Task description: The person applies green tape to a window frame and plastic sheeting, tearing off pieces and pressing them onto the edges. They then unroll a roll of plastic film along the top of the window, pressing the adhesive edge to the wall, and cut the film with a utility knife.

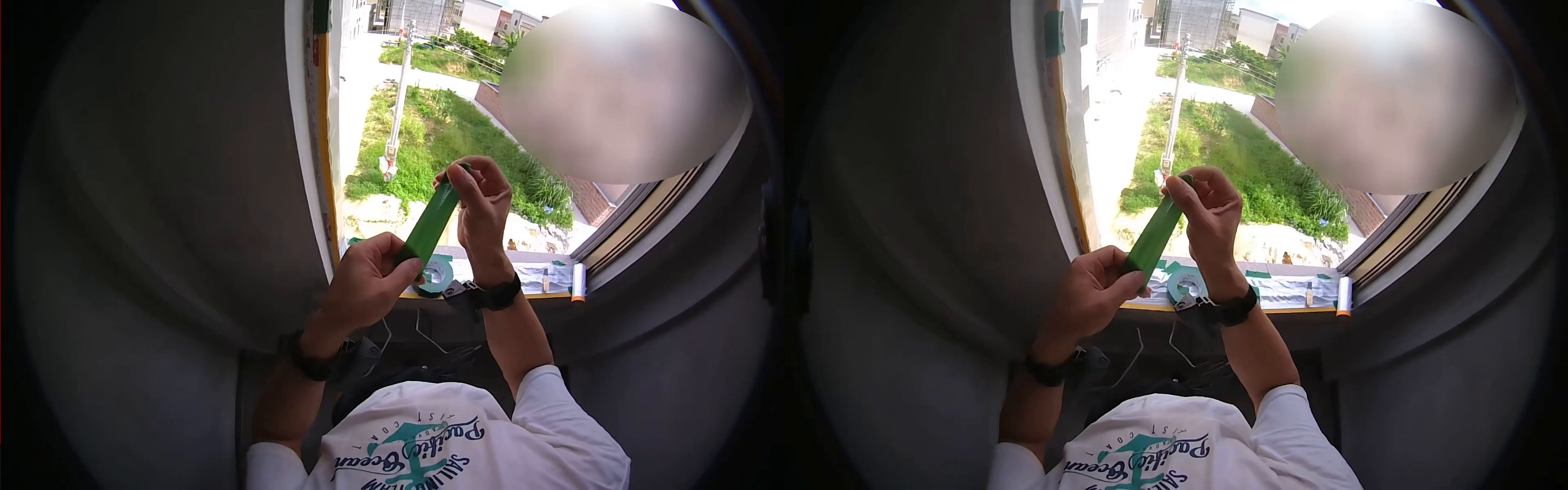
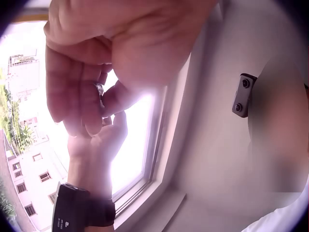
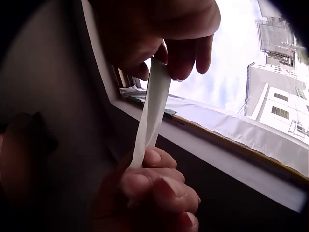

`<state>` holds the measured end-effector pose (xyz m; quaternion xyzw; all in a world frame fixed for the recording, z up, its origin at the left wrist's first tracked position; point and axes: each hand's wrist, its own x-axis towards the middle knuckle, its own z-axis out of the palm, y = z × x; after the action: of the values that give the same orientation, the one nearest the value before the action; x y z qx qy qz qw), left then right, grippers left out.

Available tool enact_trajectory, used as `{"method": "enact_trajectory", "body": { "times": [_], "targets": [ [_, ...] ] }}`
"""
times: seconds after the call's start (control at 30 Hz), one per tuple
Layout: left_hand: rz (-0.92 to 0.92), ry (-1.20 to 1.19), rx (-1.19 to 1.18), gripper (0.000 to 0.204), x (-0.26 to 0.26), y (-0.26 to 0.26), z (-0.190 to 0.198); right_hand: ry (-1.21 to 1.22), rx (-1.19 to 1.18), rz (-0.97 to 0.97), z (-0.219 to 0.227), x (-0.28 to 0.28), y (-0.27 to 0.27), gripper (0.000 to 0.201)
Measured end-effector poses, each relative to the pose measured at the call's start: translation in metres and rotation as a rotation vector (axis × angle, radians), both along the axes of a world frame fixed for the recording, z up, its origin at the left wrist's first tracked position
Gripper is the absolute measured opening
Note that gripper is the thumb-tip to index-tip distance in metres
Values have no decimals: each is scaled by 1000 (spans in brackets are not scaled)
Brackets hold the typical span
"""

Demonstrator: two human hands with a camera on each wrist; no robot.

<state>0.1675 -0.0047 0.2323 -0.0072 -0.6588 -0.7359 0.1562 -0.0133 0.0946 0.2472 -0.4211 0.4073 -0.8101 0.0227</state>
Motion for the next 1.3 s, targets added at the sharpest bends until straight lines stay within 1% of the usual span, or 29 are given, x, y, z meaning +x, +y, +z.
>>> {"method": "enact_trajectory", "body": {
  "times": [0.03,0.07,0.13,0.17,0.23,0.27,0.3,0.37,0.4,0.43,0.5,0.53,0.57,0.6,0.63,0.7,0.73,0.8,0.83,0.9,0.97,1.0,1.03,1.13,1.17,1.23,1.3],
  "targets": [
    [30,-12,-24,14,-3,3,-5,-12,0,-10,0,2,0,21],
    [54,-31,-81,14,-5,4,-11,-99,-13,49,2,2,2,24],
    [55,-30,-69,14,-10,6,-22,-220,-24,194,1,-2,5,34],
    [69,-22,-59,13,-12,6,-25,-223,-26,191,2,-2,8,34],
    [82,-16,-63,14,-13,1,-32,-186,95,224,6,-1,13,33],
    [97,-9,-63,14,-12,-1,-35,-99,155,213,6,-8,17,41],
    [106,-9,-59,14,-12,-2,-36,-98,159,222,11,-11,22,41],
    [173,-39,-124,16,-8,-7,-37,149,417,105,25,-11,26,50],
    [198,-30,-131,18,-8,-10,-41,236,468,116,31,-12,28,54],
    [227,-37,-165,19,-7,-12,-44,331,550,94,38,-12,30,55],
    [228,5,-107,19,-9,-15,-55,514,754,-2,54,-2,31,54],
    [209,22,-37,22,-11,-17,-62,523,766,24,61,4,29,54],
    [233,21,-17,22,-13,-17,-67,714,820,-54,68,10,27,52],
    [225,43,54,23,-16,-18,-72,908,860,-133,71,15,22,50],
    [217,71,124,25,-19,-19,-76,925,865,-106,71,19,17,50],
    [239,84,186,26,-26,-22,-83,1126,821,-158,74,23,5,49],
    [236,57,259,27,-30,-23,-86,1197,785,-124,72,18,-2,51],
    [202,34,419,30,-38,-31,-96,1200,781,-79,77,15,-14,52],
    [169,65,498,29,-42,-36,-101,1178,782,-64,80,13,-18,53],
    [204,118,391,25,-48,-43,-107,1195,801,-29,82,3,-30,52],
    [286,205,499,17,-56,-44,-106,1172,692,-57,82,-5,-46,51],
    [312,252,531,20,-62,-47,-108,1107,692,-59,81,-8,-55,48],
    [321,265,553,21,-67,-51,-109,1143,661,-84,78,-14,-64,46],
    [491,260,563,22,-88,-59,-112,1230,602,-166,68,-18,-84,42],
    [500,275,574,22,-93,-60,-113,1262,587,-180,64,-20,-90,41],
    [577,270,637,17,-103,-62,-119,1283,582,-159,60,-24,-102,40],
    [604,285,653,20,-110,-65,-121,1335,524,-172,57,-26,-113,41]
  ]
}}
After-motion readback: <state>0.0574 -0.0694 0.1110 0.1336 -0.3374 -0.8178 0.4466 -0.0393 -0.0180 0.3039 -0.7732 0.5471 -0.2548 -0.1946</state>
